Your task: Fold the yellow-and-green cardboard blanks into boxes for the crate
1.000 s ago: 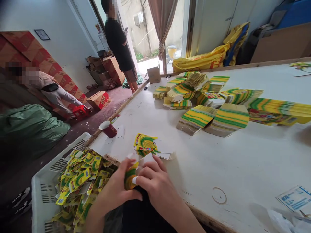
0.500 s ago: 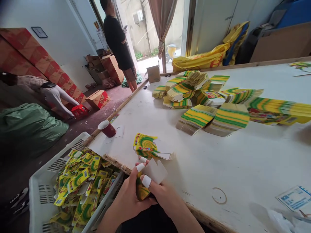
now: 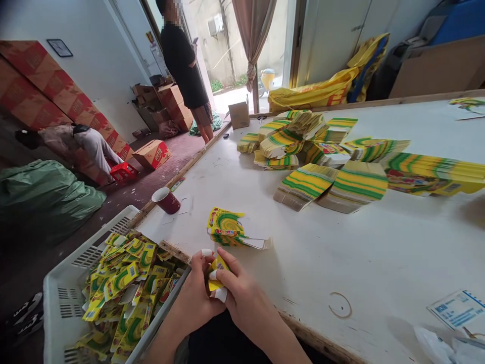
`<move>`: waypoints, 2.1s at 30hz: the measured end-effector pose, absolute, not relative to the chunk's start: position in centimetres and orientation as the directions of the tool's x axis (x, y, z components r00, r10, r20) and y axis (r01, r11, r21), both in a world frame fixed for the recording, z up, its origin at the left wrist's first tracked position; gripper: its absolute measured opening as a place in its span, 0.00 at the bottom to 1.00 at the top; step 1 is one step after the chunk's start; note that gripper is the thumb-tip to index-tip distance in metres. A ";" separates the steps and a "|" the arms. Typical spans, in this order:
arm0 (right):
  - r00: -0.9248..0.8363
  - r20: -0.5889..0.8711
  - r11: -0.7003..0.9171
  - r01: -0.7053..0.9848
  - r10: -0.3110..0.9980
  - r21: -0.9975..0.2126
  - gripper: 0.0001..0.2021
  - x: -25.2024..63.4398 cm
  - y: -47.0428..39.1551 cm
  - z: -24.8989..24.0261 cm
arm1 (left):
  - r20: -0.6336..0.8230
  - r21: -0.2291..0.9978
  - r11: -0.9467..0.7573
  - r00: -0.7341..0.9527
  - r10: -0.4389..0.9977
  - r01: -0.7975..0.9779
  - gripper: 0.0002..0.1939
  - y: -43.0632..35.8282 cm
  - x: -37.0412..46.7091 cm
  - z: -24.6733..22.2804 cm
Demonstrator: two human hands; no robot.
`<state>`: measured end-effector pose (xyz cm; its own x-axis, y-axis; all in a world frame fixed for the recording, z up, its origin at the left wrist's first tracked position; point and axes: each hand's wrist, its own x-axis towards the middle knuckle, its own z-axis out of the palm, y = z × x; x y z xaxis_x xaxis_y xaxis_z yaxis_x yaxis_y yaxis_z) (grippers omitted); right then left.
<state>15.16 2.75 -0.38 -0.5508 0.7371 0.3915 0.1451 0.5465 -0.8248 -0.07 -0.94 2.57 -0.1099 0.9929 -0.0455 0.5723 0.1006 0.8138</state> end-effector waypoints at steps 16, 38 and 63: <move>-0.615 0.271 0.381 0.050 0.740 -0.923 0.24 16.2 3.8 0.8 | -0.105 0.756 0.102 -0.034 0.994 0.646 0.35 -1.2 -0.9 3.3; -0.269 0.375 0.441 0.257 0.887 -0.860 0.22 12.8 5.8 1.4 | 0.137 0.966 -0.224 -0.484 0.864 -0.128 0.46 0.2 -1.2 -0.2; -0.286 0.493 0.533 0.080 0.822 -0.842 0.11 15.3 4.6 -0.1 | 0.073 0.980 -0.162 -0.544 0.836 -0.118 0.25 -0.1 -1.6 1.4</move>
